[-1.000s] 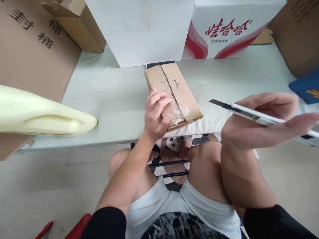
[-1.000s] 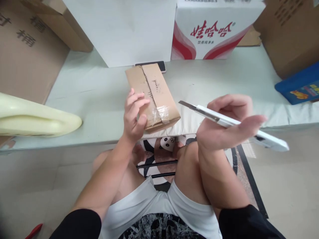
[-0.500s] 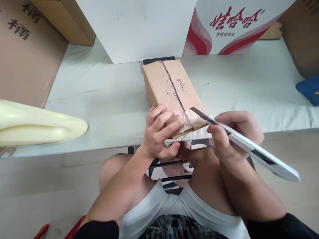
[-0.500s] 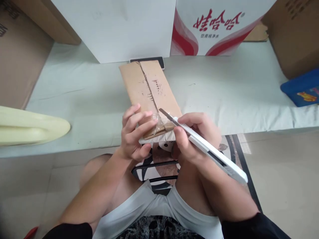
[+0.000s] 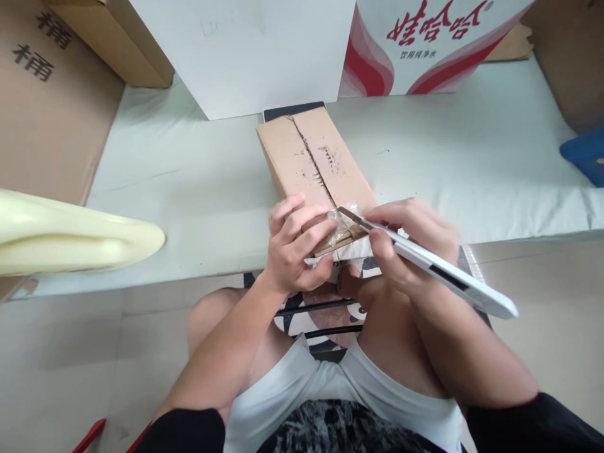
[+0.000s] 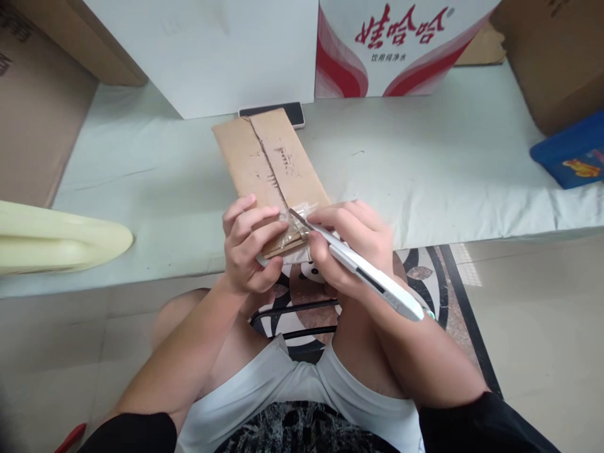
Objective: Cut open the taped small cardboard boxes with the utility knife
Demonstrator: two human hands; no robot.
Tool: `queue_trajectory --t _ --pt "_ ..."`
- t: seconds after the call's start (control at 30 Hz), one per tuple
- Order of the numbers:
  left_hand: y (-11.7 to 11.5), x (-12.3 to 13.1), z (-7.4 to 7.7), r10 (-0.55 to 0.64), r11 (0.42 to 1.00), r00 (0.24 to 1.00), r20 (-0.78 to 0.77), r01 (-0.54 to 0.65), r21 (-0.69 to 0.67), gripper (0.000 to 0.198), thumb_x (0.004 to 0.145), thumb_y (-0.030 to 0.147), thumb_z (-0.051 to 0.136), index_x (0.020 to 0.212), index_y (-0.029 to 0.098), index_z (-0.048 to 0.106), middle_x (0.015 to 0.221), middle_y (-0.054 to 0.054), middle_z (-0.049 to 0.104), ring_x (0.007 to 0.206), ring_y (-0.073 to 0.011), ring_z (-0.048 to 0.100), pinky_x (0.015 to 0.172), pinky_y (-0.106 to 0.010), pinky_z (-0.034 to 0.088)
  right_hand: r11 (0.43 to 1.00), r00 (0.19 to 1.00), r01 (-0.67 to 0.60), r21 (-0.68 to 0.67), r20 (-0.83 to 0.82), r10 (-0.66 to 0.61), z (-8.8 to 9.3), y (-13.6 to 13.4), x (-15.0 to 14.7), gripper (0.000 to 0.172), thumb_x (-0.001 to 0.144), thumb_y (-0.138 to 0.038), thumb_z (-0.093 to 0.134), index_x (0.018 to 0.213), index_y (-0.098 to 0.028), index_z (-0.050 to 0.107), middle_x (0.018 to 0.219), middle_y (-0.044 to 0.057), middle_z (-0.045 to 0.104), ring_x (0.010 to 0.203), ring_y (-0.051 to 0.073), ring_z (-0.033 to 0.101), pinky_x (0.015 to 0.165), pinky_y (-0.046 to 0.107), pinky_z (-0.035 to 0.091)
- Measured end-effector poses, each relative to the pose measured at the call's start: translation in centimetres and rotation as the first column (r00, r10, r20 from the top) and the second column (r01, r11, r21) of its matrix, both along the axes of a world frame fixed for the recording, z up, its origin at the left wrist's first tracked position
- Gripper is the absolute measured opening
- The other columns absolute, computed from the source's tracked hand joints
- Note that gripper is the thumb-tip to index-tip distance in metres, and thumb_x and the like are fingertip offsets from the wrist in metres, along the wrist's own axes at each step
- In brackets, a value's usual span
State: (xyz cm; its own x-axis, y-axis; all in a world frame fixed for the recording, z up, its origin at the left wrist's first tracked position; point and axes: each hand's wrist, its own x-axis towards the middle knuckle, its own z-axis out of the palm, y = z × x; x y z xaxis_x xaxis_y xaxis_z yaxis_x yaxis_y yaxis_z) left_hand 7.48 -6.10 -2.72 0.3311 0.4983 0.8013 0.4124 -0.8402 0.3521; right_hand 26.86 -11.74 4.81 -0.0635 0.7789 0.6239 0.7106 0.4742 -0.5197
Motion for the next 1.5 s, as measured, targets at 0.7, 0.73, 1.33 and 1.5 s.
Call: queue_trajectory --t 0.7,0.73,1.33,1.5 --pt "-0.1 0.3 -0.2 -0.019 1.0 0.999 0.029 0.019 0.01 0.034 0.094 0.041 0.053 0.121 0.026 0.066 0.118 -0.008 0.069 0.124 -0.0309 0.057 0.111 -0.05 0.045 0.983 0.983 0.159 -0.095 0.109 -0.148 0.8 -1.3 -2.4 0.007 0.093 -0.015 0.062 0.09 -0.02 0.066 0.079 0.0 0.063 0.059 0.008 0.056 0.054 0.023 0.044" --pt "-0.1 0.3 -0.2 -0.019 1.0 0.999 0.029 0.019 0.009 0.034 0.094 0.041 0.053 0.122 0.026 0.066 0.118 -0.008 0.069 0.124 -0.0309 0.058 0.111 -0.05 0.045 0.979 0.981 0.168 -0.111 0.116 -0.155 0.8 -1.3 -2.4 0.007 0.094 -0.016 0.061 0.091 -0.02 0.066 0.08 0.001 0.063 0.059 0.009 0.057 0.055 0.023 0.044" --pt "-0.2 0.7 -0.3 -0.074 0.997 0.997 0.031 0.073 0.032 0.034 0.095 0.042 0.052 0.122 0.026 0.065 0.123 -0.007 0.07 0.127 -0.0295 0.056 0.113 -0.048 0.046 0.987 0.987 0.16 -0.025 -0.021 -0.161 0.5 -1.5 -1.9 0.011 0.086 -0.011 0.062 0.082 -0.021 0.066 0.071 -0.002 0.064 0.053 0.007 0.053 0.047 0.022 0.041" --pt "-0.1 0.7 -0.3 -0.095 0.995 0.995 0.023 0.095 0.03 0.034 0.097 0.042 0.05 0.123 0.025 0.064 0.123 -0.008 0.07 0.128 -0.029 0.057 0.113 -0.048 0.047 0.994 0.994 0.11 0.013 -0.028 -0.109 0.4 -1.2 -1.6 0.012 0.085 -0.011 0.063 0.08 -0.021 0.065 0.07 -0.002 0.063 0.052 0.008 0.053 0.047 0.023 0.043"
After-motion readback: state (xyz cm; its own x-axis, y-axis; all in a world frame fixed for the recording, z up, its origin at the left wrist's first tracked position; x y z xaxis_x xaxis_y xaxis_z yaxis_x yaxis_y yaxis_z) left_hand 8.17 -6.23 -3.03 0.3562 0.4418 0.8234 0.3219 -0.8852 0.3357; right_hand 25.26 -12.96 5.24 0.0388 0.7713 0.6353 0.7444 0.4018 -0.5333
